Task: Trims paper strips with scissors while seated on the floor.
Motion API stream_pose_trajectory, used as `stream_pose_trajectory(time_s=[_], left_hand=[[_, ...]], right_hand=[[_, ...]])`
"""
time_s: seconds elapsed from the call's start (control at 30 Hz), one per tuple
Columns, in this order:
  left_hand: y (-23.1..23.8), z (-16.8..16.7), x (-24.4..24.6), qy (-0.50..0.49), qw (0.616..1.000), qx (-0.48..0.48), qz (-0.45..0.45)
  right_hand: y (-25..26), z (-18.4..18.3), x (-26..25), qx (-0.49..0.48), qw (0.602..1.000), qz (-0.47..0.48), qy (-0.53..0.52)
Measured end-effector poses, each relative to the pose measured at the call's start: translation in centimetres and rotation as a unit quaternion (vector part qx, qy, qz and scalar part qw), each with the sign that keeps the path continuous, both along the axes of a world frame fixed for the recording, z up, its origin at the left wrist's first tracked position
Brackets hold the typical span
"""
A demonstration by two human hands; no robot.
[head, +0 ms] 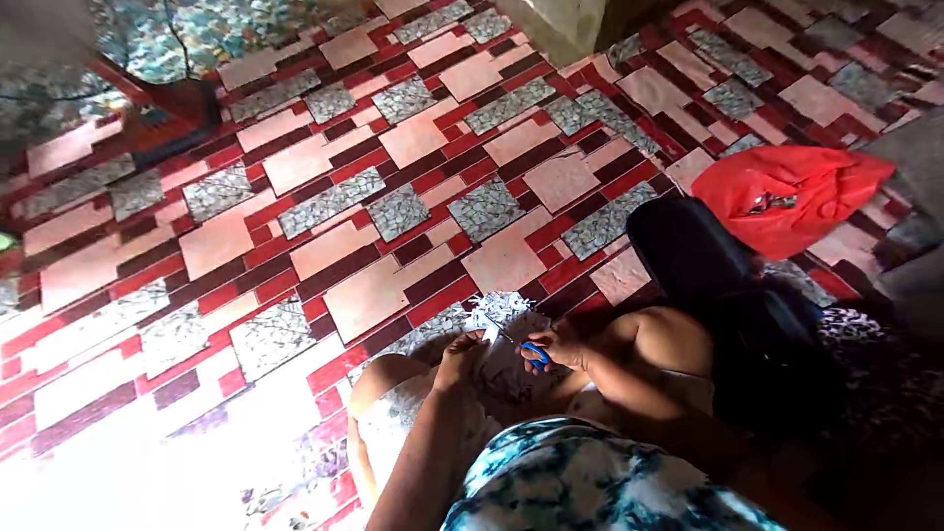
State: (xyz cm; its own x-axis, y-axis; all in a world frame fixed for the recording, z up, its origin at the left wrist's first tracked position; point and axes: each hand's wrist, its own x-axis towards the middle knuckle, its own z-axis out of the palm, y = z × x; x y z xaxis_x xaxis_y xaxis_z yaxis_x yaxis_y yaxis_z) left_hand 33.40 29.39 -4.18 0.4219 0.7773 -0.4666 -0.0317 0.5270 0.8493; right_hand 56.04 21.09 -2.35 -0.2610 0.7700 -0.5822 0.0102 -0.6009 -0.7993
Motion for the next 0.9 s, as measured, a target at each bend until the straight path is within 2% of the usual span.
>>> stream_pose_trajectory(time_s=[0.27,0.47,0.9], left_hand=[[-0.03,-0.37,0.20,0.019,1.000,0.018,0.011],[0.02,-0.75,0.21,0.091,0.991,0.095,-0.023],[0.27,-0.89,0.08,0.124,0.984,0.106,-0.067]], right_hand=[[0.08,-0.91,0.10,0.015,1.000,0.011,-0.014],[0.15,-0.84,0.01,0.019,0.999,0.013,-0.025],[0.31,-0.29,-0.15,0.013,0.997,0.027,-0.068]])
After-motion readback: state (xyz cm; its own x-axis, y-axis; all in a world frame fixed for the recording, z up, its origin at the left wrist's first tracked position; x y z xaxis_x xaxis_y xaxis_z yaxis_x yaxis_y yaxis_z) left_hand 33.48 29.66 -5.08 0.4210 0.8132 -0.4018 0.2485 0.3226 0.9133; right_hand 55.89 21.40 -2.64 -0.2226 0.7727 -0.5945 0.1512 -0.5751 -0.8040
